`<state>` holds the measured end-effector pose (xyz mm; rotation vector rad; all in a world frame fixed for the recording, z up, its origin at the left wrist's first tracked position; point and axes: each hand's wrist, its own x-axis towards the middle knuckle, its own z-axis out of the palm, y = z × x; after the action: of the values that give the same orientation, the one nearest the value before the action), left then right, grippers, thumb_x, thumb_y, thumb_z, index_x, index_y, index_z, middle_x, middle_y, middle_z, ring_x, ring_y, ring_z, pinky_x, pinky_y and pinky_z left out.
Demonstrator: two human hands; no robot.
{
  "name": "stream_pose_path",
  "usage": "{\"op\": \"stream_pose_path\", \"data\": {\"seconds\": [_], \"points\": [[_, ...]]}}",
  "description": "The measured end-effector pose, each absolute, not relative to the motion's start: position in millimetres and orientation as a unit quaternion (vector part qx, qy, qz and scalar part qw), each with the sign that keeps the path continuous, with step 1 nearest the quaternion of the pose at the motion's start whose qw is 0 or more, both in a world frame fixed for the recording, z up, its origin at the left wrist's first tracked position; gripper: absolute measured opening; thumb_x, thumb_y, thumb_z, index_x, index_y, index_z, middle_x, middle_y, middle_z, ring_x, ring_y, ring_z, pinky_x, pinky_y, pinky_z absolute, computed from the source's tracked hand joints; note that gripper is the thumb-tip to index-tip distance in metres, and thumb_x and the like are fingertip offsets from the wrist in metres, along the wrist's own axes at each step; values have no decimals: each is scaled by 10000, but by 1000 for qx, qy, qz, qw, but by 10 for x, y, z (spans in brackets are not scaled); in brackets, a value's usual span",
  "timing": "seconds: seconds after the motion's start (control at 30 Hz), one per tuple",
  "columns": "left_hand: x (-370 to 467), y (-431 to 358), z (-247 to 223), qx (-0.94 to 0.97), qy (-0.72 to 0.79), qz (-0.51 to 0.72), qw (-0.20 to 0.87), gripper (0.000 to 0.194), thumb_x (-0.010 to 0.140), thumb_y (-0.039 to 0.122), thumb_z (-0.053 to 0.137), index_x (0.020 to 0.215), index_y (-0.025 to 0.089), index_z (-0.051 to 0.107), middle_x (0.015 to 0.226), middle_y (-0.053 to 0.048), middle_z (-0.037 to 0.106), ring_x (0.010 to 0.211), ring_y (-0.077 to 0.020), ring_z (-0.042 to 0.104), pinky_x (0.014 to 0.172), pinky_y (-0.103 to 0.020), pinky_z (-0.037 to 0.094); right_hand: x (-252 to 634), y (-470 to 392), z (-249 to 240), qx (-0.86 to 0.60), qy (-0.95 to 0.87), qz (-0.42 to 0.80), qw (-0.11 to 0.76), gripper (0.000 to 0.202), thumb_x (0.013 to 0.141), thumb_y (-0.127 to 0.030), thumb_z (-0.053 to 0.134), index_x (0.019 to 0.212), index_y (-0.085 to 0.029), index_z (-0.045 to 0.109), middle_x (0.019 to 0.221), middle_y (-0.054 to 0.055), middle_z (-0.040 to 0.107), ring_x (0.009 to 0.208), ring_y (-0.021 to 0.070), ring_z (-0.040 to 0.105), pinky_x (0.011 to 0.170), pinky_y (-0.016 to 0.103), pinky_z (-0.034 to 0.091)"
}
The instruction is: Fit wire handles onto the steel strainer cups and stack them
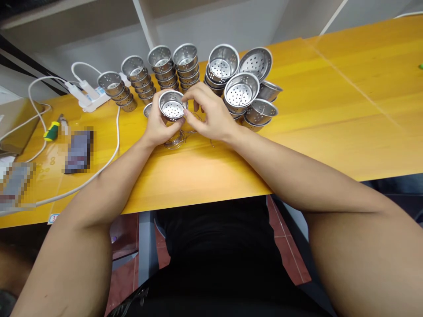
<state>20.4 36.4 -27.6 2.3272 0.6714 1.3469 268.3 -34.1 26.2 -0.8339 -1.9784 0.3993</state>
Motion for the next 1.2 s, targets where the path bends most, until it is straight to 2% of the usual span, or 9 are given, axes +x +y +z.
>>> {"op": "stream_pose_path", "data": {"seconds": [0.1,0.27,0.4,0.57,0.77,0.87,0.93,1.03,1.2], "points": [[183,430,-339,823,245,480,179,896,1013,793,737,1681,344,343,1584,-148,591,1502,-348,693,1329,-563,602,2693,-315,253,-332,-814,136,457,567,1063,-779,696,1384,-320,786,1450,155,733,1358,407,710,1165,624,665],[173,468,-399,830,244,469,176,913,1045,776,701,1733,345,284,1624,-149,570,1520,-340,677,1329,-551,590,2673,-328,242,-352,-822,121,431,521,1062,-741,716,1396,-354,814,1528,147,701,1495,432,643,1327,691,544],[179,438,-385,830,234,472,184,900,1039,821,661,1716,343,311,1619,-151,572,1506,-335,681,1317,-526,603,2669,-332,233,-346,-832,135,412,595,1042,-782,722,1445,-356,819,1598,155,664,1539,465,602,1358,740,483],[195,346,-324,845,248,439,180,946,1038,849,636,1746,341,268,1666,-166,554,1562,-351,658,1352,-527,587,2659,-345,244,-349,-838,167,384,693,1023,-869,680,1478,-371,841,1643,163,623,1613,496,538,1395,755,428],[211,318,-310,857,238,413,194,933,1025,867,667,1698,314,336,1609,-157,603,1547,-364,688,1334,-599,604,2665,-357,219,-345,-841,209,359,803,1001,-935,648,1507,-344,847,1638,172,599,1641,504,513,1465,756,335],[187,371,-339,858,252,406,187,953,1001,867,724,1671,294,361,1614,-163,620,1551,-360,690,1334,-589,605,2672,-313,177,-340,-839,220,363,928,956,-995,657,1606,-344,779,1668,170,593,1664,496,497,1474,714,350],[161,414,-357,851,269,415,176,954,984,854,763,1649,284,387,1631,-174,623,1571,-366,677,1358,-585,585,2677,-266,140,-342,-832,226,374,1046,937,-1042,627,1714,-342,674,1713,164,592,1675,485,493,1467,700,373],[125,466,-378,834,300,431,168,957,967,816,813,1635,277,390,1631,-185,633,1564,-367,677,1369,-578,565,2690,-179,64,-350,-821,237,384,1116,973,-1055,546,1822,-332,521,1814,147,545,1700,446,493,1472,682,376],[121,472,-385,825,311,437,177,943,952,742,853,1623,268,391,1630,-192,636,1546,-378,675,1369,-586,545,2721,-28,-93,-389,-813,251,355,1165,1013,-1065,410,1819,-232,525,1890,173,461,1788,433,410,1525,676,273]]}}
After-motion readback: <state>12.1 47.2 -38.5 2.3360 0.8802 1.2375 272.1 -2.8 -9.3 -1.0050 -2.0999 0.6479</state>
